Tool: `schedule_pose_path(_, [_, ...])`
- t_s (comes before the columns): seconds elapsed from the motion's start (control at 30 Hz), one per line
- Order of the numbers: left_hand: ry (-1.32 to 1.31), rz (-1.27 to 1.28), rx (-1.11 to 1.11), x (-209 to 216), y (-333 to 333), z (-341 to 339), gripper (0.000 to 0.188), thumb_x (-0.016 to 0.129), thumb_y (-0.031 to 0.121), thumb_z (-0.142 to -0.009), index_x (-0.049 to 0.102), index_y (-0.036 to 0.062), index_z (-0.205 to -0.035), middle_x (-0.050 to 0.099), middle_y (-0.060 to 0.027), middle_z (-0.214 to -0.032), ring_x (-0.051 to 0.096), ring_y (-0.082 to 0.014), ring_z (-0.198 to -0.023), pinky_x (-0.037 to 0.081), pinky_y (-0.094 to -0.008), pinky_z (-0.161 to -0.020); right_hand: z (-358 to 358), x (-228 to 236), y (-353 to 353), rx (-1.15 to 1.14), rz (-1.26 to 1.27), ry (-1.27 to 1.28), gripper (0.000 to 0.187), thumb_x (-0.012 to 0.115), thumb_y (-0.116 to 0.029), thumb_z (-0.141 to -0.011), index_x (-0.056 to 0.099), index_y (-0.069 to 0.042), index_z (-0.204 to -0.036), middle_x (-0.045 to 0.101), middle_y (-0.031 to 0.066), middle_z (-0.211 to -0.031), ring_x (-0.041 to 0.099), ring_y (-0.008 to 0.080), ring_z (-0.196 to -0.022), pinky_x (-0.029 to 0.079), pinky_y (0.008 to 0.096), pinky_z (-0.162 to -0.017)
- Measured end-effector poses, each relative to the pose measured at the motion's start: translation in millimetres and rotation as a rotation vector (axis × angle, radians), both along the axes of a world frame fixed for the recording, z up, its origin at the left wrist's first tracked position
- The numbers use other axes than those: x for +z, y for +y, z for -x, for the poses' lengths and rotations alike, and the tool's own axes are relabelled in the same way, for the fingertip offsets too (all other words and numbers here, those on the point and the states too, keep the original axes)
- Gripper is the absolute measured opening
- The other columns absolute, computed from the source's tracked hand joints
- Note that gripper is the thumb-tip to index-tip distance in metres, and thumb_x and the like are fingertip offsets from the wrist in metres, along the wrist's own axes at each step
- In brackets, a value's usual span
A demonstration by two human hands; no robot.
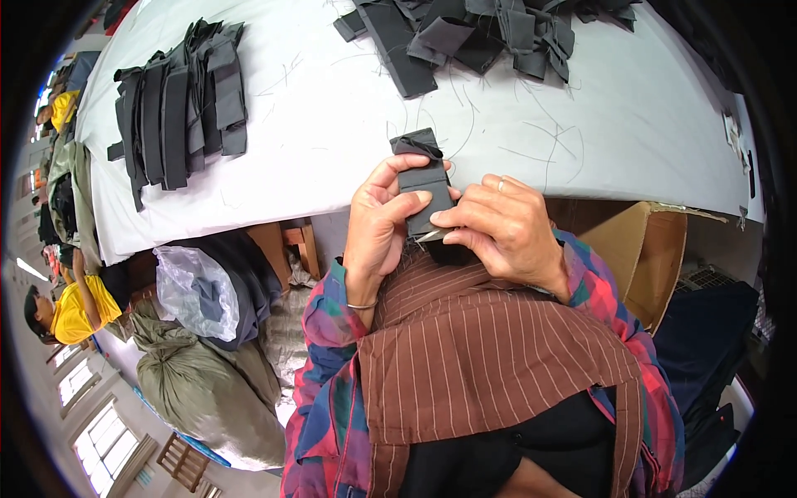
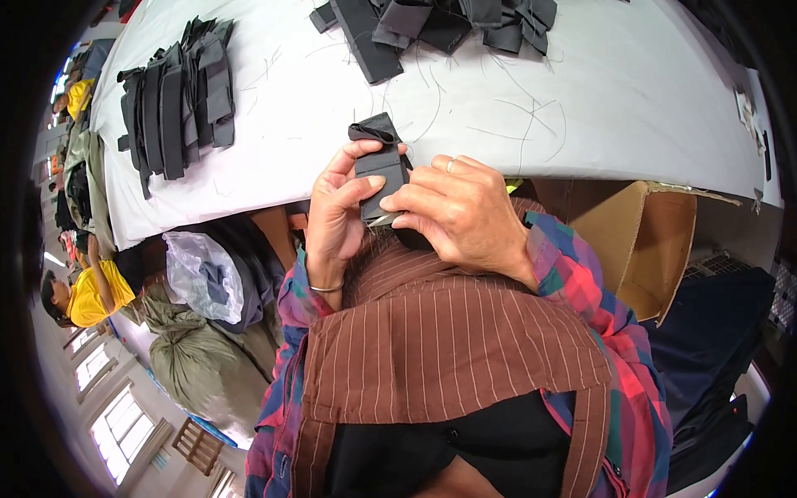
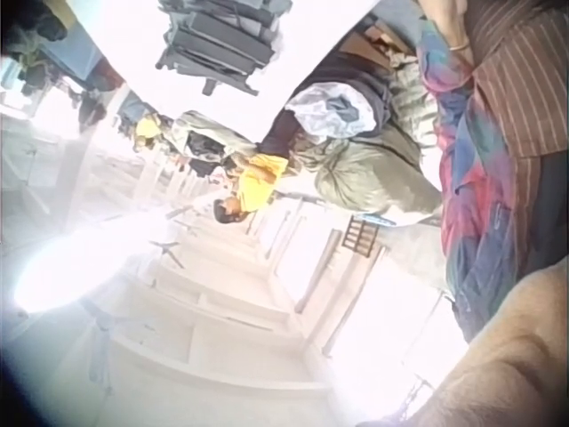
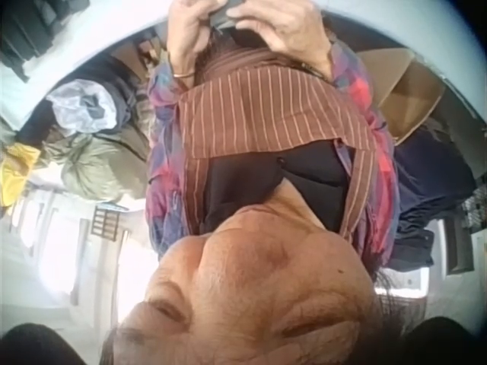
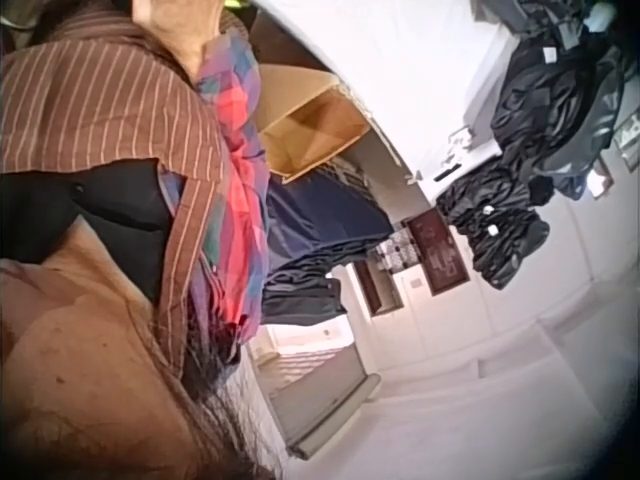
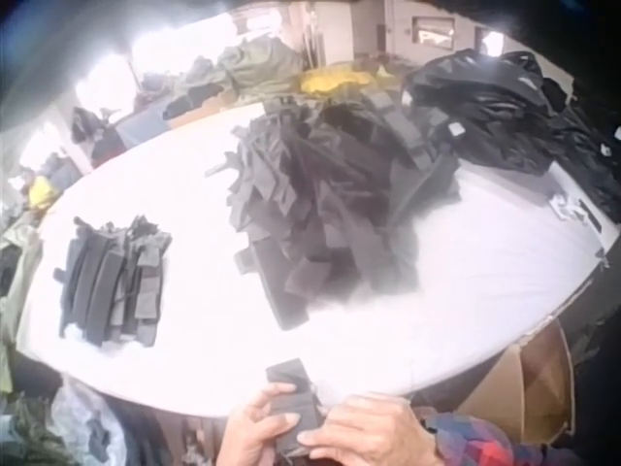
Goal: Trimming the edges of black fabric or plastic components using small scissors.
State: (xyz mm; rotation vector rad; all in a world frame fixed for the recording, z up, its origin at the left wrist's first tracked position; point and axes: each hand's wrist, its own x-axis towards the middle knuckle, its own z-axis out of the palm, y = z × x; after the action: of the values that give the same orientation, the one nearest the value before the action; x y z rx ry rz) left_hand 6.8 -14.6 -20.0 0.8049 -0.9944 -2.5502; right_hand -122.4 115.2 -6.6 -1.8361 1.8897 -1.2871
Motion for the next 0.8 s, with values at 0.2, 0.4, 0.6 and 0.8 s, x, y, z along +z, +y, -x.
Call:
schedule_pose_path(0.2, [-0.003, 0.029, -0.025, 0.2, 2.8, -0.6, 0.038, 0.053, -0.009, -0.081, 0.048, -0.0024, -0.118, 0.059, -0.0206, -0.118, 0.064, -0.0253, -0.101, 0.052, -0.0338, -0.089, -2.8, -0.8, 0.6, 0.01, -0.051, 0.008, 0.018, 0.075, -0.017, -0.069, 0.066, -0.013, -0.084, 0.061, 0.0013, -0.072, 0.056, 0.0209, -0.065, 0.044, 0.0329, -0.059])
schedule_pose_path(0.4, [0.017, 0.137, -0.071, -2.2, 8.8, -7.3, 0.044, 0.056, -0.011, -0.083, 0.046, -0.0003, -0.124, 0.056, -0.0175, -0.124, 0.059, -0.0197, -0.108, 0.048, -0.0309, -0.095, 3.9, 0.6, -0.9, -0.162, -0.072, -0.13, 0.013, 0.073, -0.013, -0.072, 0.067, -0.01, -0.083, 0.066, 0.0043, -0.079, 0.059, 0.0239, -0.066, 0.046, 0.0337, -0.061])
schedule_pose_path(0.6, [0.018, 0.197, -0.126, -0.3, 11.1, -10.9, 0.05, 0.06, -0.011, -0.082, 0.045, 0.0, -0.129, 0.054, -0.01, -0.123, 0.054, -0.0142, -0.112, 0.044, -0.0274, -0.097, 4.4, -1.9, -2.3, -0.188, -0.076, -0.076, 0.018, 0.072, -0.003, -0.07, 0.068, -0.005, -0.088, 0.063, 0.0072, -0.073, 0.058, 0.0249, -0.066, 0.045, 0.0328, -0.061])
schedule_pose_path(0.8, [0.011, 0.205, -0.157, 1.7, 11.0, -10.2, 0.052, 0.062, -0.009, -0.082, 0.045, -0.0014, -0.131, 0.053, -0.0074, -0.121, 0.052, -0.0125, -0.112, 0.042, -0.0262, -0.098, 5.6, -1.9, -3.8, -0.171, -0.087, -0.083, 0.013, 0.072, -0.012, -0.073, 0.067, -0.009, -0.085, 0.064, 0.0043, -0.076, 0.059, 0.0236, -0.066, 0.047, 0.0328, -0.06])
